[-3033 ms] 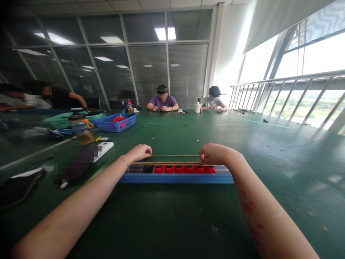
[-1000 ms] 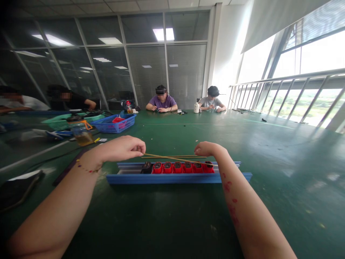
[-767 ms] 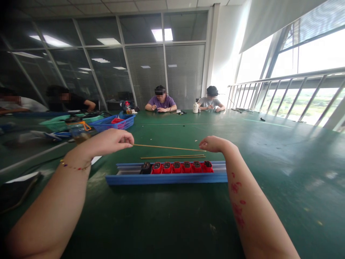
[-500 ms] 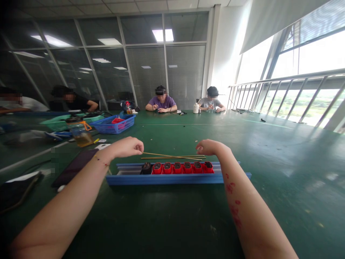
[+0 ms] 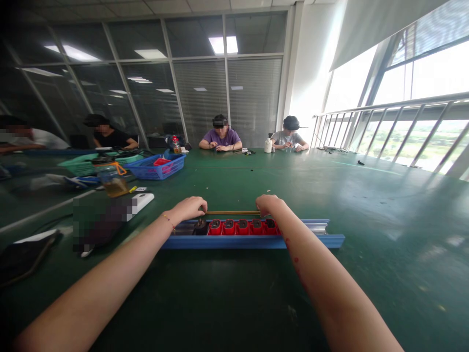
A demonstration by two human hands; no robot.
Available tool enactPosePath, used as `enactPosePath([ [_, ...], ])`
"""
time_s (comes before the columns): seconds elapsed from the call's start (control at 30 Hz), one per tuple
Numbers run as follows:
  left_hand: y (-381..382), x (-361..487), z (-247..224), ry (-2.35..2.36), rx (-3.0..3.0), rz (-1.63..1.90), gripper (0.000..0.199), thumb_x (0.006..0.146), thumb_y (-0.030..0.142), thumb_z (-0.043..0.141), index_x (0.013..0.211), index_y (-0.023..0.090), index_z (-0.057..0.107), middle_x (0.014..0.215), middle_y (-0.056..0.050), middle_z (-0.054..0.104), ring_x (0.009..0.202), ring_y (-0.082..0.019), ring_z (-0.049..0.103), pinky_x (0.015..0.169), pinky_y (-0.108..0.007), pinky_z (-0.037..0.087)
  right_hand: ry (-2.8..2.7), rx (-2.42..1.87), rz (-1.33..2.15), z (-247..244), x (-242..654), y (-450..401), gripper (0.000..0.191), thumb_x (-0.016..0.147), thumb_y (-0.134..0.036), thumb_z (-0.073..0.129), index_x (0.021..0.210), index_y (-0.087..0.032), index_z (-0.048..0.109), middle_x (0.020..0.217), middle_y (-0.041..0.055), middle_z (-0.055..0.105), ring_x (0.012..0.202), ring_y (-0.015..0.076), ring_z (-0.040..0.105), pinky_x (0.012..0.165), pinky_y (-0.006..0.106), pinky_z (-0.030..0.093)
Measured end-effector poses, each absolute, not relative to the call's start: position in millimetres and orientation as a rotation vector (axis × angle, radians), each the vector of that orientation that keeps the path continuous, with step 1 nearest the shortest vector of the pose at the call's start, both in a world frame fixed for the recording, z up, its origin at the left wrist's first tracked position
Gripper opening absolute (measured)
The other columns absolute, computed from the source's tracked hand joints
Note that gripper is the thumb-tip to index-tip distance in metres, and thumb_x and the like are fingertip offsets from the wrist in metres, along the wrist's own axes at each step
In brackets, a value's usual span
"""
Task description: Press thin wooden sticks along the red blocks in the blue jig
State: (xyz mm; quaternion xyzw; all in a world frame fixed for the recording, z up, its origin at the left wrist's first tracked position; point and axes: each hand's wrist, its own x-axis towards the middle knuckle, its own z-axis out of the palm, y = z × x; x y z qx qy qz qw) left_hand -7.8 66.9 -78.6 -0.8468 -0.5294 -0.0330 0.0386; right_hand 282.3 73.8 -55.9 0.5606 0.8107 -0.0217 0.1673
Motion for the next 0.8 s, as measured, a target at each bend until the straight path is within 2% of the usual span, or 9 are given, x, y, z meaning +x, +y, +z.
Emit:
enactPosePath([
  [0.2,68,-9,-79,-1.656,-2.644,-0.043,0.026,0.07,0.017,0.054,0.094,0.024,0.061,0.094,-0.002,0.065,0.084,-0.016,0.059,0.069,-0.022,0.044,2.341,1.511,-0.048,-56,283,74,0.027,0.062,-0.013,0.061,0.088,-0.02,0.067,0.094,0.0089,0.066,0.085,0.0241,0.06,0.069,0.031,0.046],
  [0.37,65,-5,-75,-1.621,-2.663,0.028,0.026,0.071,0.011,0.049,0.089,0.023,0.062,0.094,-0.005,0.064,0.084,-0.018,0.059,0.07,-0.026,0.044,2.329,1.443,-0.063,-54,279,74,0.027,0.057,-0.009,0.061,0.082,-0.018,0.067,0.088,0.0089,0.067,0.08,0.0236,0.061,0.066,0.033,0.046],
  [0.53,61,-3,-72,-1.61,-2.671,0.041,0.022,0.065,0.011,0.052,0.081,0.022,0.062,0.089,-0.004,0.064,0.079,-0.018,0.059,0.065,-0.025,0.043,2.334,1.419,-0.136,-52,277,77,0.024,0.051,-0.017,0.067,0.075,-0.019,0.067,0.077,0.0044,0.066,0.074,0.0218,0.061,0.064,0.031,0.046],
  [0.63,59,-7,-66,-1.646,-2.638,0.001,0.021,0.063,0.016,0.051,0.078,0.022,0.063,0.087,-0.004,0.065,0.076,-0.019,0.059,0.061,-0.025,0.042,2.434,1.431,-0.166,-47,283,73,0.022,0.056,-0.023,0.062,0.078,-0.019,0.066,0.078,0.0041,0.066,0.073,0.0211,0.06,0.063,0.029,0.045],
  [0.8,52,-20,-35,-1.651,-2.684,-0.241,0.022,0.067,0.023,0.046,0.08,0.02,0.064,0.075,-0.002,0.065,0.067,-0.015,0.057,0.059,-0.023,0.041,2.661,1.486,-0.198,-25,306,55,0.026,0.071,-0.028,0.047,0.089,-0.019,0.063,0.084,0.0035,0.064,0.075,0.0181,0.057,0.063,0.025,0.042],
])
